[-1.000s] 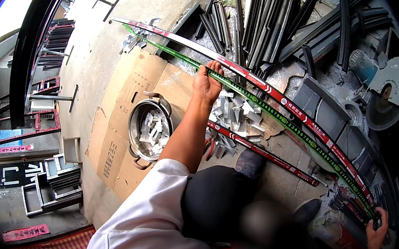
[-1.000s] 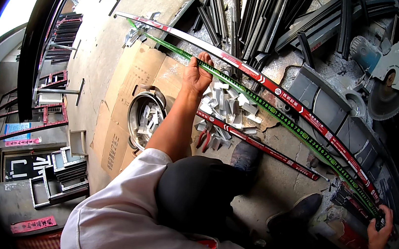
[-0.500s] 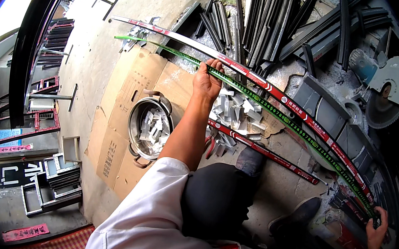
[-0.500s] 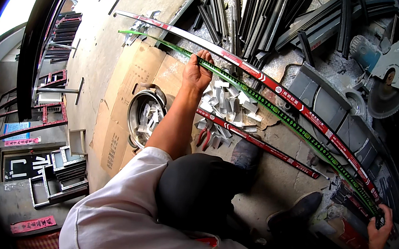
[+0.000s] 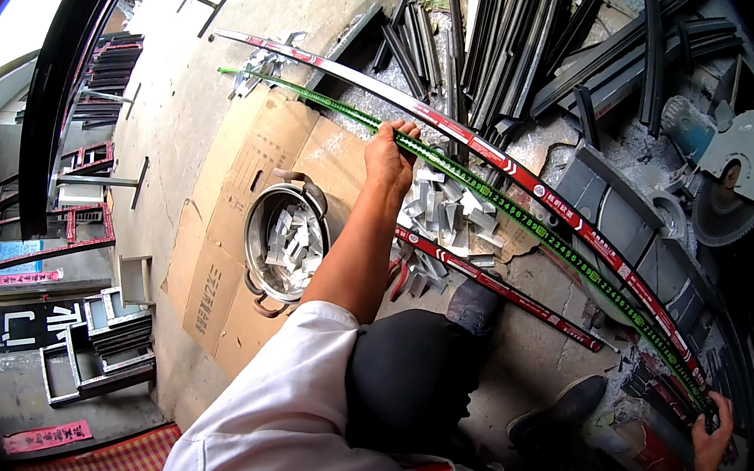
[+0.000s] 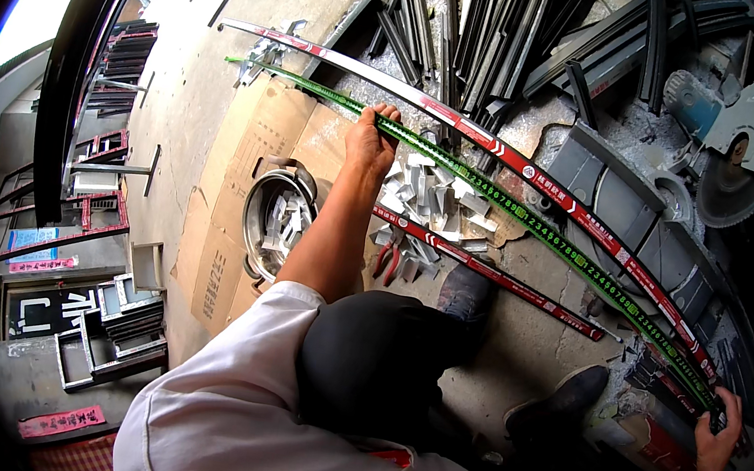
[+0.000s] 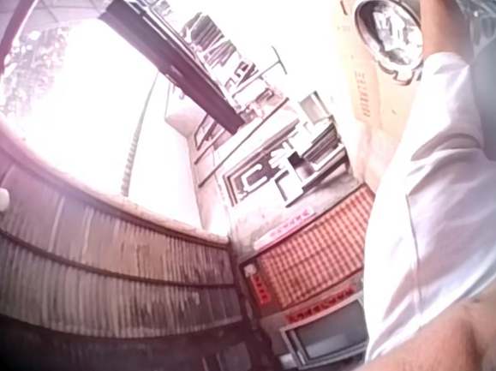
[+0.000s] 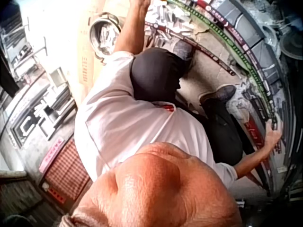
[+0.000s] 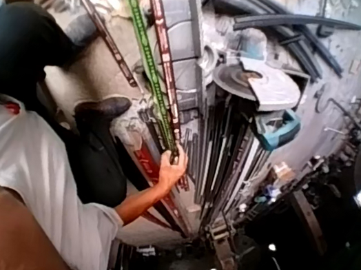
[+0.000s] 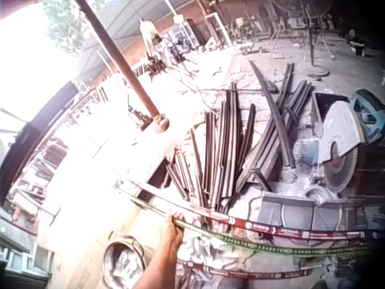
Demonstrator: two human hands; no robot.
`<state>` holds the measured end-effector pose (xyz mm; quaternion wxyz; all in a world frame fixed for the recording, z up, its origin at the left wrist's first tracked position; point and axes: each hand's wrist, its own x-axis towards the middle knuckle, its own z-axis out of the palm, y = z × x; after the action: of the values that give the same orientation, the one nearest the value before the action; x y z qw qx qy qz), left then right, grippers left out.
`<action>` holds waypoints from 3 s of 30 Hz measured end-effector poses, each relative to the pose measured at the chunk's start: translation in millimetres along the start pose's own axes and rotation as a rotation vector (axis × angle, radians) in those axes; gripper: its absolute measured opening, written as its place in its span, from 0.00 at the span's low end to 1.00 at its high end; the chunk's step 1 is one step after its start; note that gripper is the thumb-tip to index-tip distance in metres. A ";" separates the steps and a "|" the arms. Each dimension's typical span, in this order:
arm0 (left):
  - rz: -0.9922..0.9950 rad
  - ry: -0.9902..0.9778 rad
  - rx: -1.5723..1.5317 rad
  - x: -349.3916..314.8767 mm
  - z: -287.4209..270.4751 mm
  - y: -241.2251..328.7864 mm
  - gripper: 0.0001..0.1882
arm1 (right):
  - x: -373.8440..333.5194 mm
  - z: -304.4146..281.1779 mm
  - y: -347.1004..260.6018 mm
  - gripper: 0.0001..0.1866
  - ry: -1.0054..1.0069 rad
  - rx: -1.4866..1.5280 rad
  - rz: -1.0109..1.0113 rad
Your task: The person measures a large metal window frame with a tape measure, marks it with a marker, and then uses a miter saw to cut the frame. The person works in a workshop environment with various tools and materials visible.
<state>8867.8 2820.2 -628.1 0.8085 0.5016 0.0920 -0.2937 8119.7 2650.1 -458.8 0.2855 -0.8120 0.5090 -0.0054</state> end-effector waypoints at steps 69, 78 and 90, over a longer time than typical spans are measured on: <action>0.047 -0.053 0.139 4.3 36.0 -4.7 0.14 | 55.7 74.3 -42.4 0.17 -0.118 0.191 0.056; 0.039 -0.062 0.129 4.4 32.1 -3.3 0.15 | 58.5 74.8 -49.1 0.17 -0.117 0.184 0.033; -0.019 -0.133 0.240 15.2 36.5 -17.6 0.19 | 52.0 74.2 -48.1 0.17 -0.094 0.200 0.041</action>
<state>8864.8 2777.2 -630.7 0.7442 0.5733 0.0073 -0.3427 8206.6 2656.4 -513.0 0.3889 -0.7681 0.5085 -0.0122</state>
